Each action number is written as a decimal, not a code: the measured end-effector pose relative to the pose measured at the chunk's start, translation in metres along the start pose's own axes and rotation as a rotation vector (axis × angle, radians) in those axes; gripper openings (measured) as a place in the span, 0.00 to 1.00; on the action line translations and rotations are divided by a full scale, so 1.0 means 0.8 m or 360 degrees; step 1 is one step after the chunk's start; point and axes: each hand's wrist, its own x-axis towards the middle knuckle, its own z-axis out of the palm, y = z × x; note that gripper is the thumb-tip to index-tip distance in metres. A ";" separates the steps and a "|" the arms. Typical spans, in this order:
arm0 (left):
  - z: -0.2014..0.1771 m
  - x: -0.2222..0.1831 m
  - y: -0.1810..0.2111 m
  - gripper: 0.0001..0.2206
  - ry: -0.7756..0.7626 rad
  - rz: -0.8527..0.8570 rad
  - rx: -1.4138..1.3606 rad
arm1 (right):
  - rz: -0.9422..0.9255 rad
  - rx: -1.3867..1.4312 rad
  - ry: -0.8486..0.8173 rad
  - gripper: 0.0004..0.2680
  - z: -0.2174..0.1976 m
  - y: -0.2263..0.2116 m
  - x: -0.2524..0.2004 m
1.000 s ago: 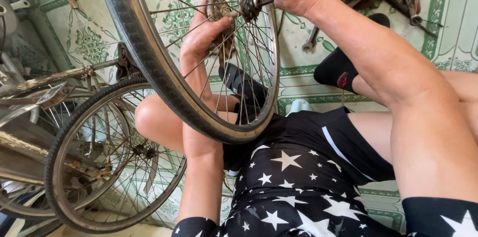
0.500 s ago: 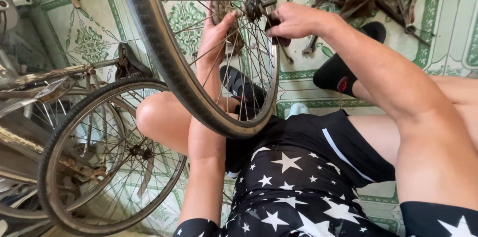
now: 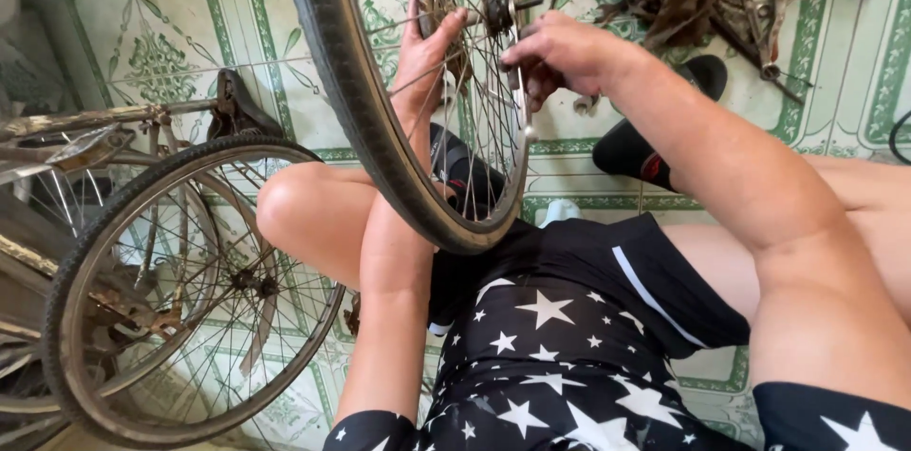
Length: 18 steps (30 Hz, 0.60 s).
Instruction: The person works on the hub and axle assembly of a bicycle wheel while sitting on a tiled floor. They use a tool to manipulate small metal components near the center of the wheel spokes.
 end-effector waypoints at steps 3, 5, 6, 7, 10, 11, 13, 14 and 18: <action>-0.004 0.006 0.002 0.33 -0.0005 0.0052 0.0079 | -0.0045 -0.0046 -0.0019 0.08 -0.002 0.004 0.003; -0.004 0.002 0.003 0.32 -0.0017 0.0067 0.0093 | -0.0051 -0.0119 0.0014 0.08 0.000 0.010 0.007; -0.002 0.002 0.005 0.32 -0.0027 0.0075 0.0101 | -0.0043 -0.0175 0.0047 0.07 0.001 0.014 0.010; -0.001 0.001 0.007 0.32 -0.0040 0.0094 0.0122 | -0.0036 -0.0232 0.0081 0.07 0.000 0.018 0.014; 0.005 -0.006 0.013 0.33 -0.0049 0.0129 0.0202 | -0.0090 -0.0630 -0.0046 0.09 -0.015 0.024 0.019; 0.006 -0.009 0.016 0.34 -0.0040 0.0128 0.0247 | -0.0070 -0.0937 0.0034 0.09 -0.020 0.025 0.018; 0.009 -0.012 0.021 0.35 -0.0023 0.0120 0.0287 | -0.0027 -0.1551 0.0200 0.10 -0.025 0.024 0.011; 0.011 -0.011 0.023 0.35 -0.0017 0.0111 0.0287 | -0.0111 -0.1587 0.0265 0.10 -0.025 0.025 0.006; 0.009 -0.008 0.024 0.37 0.0005 0.0021 0.0297 | -0.0309 -0.1733 0.0455 0.10 -0.025 0.017 -0.010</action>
